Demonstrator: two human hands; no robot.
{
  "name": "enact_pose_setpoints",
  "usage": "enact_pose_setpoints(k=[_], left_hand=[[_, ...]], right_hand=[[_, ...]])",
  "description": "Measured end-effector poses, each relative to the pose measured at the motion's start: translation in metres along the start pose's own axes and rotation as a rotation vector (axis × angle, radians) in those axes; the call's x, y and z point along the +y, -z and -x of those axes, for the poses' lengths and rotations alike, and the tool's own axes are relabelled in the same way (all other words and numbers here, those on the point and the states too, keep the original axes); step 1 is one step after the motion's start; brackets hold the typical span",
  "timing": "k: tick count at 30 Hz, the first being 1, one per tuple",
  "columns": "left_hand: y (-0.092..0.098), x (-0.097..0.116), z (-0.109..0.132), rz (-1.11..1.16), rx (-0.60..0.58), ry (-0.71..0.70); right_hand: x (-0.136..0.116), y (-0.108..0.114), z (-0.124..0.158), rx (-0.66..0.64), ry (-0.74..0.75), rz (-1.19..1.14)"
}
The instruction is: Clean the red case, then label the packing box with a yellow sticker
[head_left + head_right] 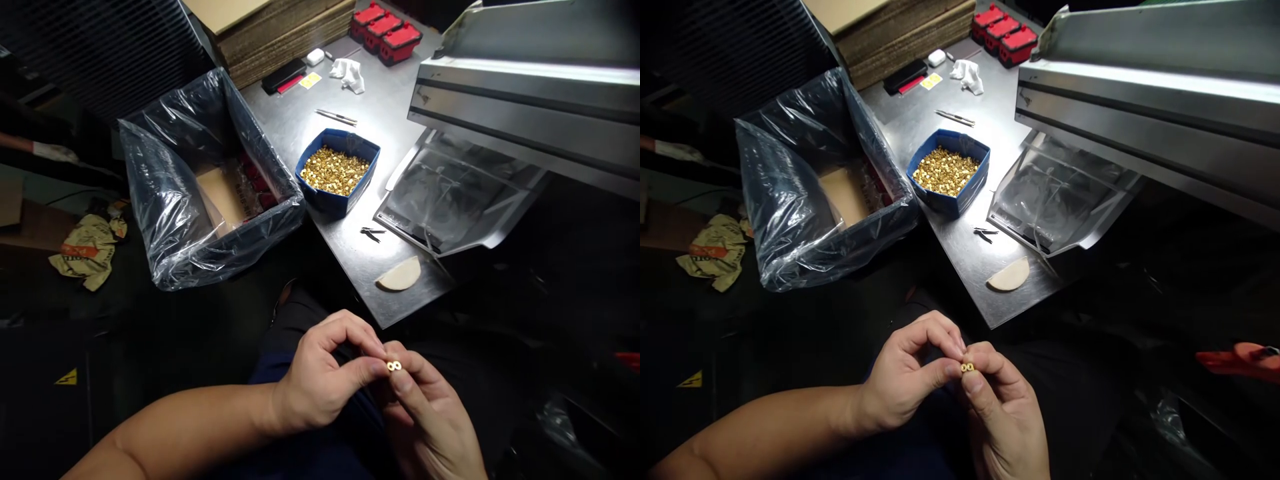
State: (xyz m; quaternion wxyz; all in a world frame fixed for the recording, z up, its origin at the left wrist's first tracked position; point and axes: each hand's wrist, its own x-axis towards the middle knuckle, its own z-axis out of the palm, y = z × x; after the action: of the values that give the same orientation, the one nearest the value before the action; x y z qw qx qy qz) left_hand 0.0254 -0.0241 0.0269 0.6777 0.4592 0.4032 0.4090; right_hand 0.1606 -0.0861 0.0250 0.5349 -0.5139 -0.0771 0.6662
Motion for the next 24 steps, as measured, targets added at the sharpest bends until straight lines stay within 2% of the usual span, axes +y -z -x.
enact_pose_setpoints(k=[7, 11, 16, 20, 24], left_hand=[[0.003, -0.001, -0.002, 0.0, -0.025, 0.04], [0.004, -0.003, -0.001, 0.051, -0.023, 0.038], [0.007, -0.003, 0.0, 0.09, -0.041, 0.051], [0.014, 0.0, -0.004, 0.068, -0.119, -0.095], [0.022, 0.005, -0.01, -0.016, -0.204, -0.303]], right_hand=[[-0.004, -0.002, 0.003, 0.027, 0.026, 0.064], [-0.004, -0.001, 0.004, -0.058, 0.016, 0.059], [-0.003, 0.0, 0.001, -0.178, -0.093, -0.031], [-0.005, -0.003, 0.004, -0.205, -0.055, -0.032], [-0.01, -0.008, 0.012, -0.161, 0.13, 0.21]])
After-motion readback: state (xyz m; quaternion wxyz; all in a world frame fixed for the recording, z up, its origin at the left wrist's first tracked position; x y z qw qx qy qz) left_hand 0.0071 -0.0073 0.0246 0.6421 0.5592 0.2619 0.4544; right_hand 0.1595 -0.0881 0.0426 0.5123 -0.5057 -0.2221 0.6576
